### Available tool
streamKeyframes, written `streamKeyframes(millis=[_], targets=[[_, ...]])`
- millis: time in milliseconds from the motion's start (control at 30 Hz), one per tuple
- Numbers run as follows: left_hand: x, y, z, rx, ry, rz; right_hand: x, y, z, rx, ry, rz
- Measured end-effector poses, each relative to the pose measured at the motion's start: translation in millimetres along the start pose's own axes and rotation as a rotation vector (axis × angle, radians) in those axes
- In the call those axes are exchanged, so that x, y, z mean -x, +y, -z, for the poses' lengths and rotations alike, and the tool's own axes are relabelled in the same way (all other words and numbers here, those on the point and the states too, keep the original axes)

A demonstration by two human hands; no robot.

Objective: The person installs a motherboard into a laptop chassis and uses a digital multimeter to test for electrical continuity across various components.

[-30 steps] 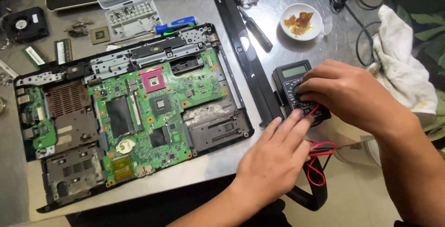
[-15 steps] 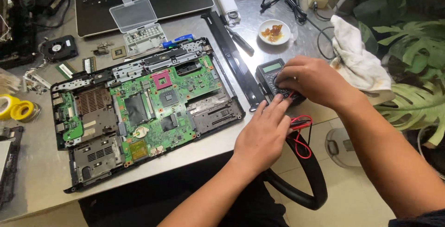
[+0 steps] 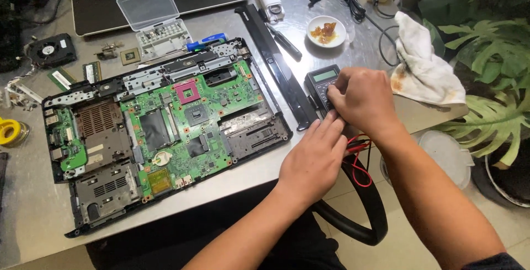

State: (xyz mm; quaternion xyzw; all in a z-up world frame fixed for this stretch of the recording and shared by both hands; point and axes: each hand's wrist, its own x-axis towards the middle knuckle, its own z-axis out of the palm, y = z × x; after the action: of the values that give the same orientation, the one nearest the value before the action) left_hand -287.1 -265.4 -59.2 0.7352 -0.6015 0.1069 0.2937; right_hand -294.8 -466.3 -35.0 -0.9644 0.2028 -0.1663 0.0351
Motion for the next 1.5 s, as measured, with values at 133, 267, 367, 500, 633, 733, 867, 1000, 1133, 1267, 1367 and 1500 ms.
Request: streamKeyframes(millis=[133,267,367,500,633,733,867,1000,1133,1267,1367,1500], targets=[[-0.4,0.3,1.9,-0.008,-0.012,0.002,3.8,-7.3,2.6,0.030,0.047,-0.061],[-0.7,1.8,9.9,-0.002,-0.021,-0.001,4.3,-13.6,27.9,-0.062,-0.020,-0.047],[0.6,4.2,8.5,-0.006,-0.030,0.010,2.4,-15.0,48.2,-0.088,-0.107,-0.009],[-0.6,5.3,9.9,0.002,-0.028,0.019,-7.1,-14.4,61.7,0.051,-0.253,0.073],[-2.3,6.4,10.1,0.009,-0.018,0.029,-13.6,-13.4,58.1,0.139,-0.301,0.176],[-2.1,3.6,12.9,0.054,-0.038,0.007,-20.3,-14.0,56.5,0.010,-0.422,0.232],[-4.0,3.8,13.0,0.044,-0.024,0.025,-28.9,-7.6,54.4,-0.070,-0.453,0.300],[-4.7,3.2,16.8,-0.006,-0.023,0.003,-37.6,-6.9,58.1,-0.058,-0.513,0.370],[-3.5,4.0,16.1,0.006,-0.036,0.003,-39.0,-4.2,58.4,-0.034,-0.550,0.387],[-2.4,4.3,14.7,-0.077,-0.010,-0.009,-45.6,-2.4,60.4,-0.021,-0.533,0.521],[-3.5,5.1,14.5,-0.062,0.013,0.000,-52.8,-1.2,62.7,-0.049,-0.624,0.571],[-1.8,5.6,13.2,-0.054,0.004,0.012,-59.4,-4.1,61.4,0.017,-0.623,0.707]])
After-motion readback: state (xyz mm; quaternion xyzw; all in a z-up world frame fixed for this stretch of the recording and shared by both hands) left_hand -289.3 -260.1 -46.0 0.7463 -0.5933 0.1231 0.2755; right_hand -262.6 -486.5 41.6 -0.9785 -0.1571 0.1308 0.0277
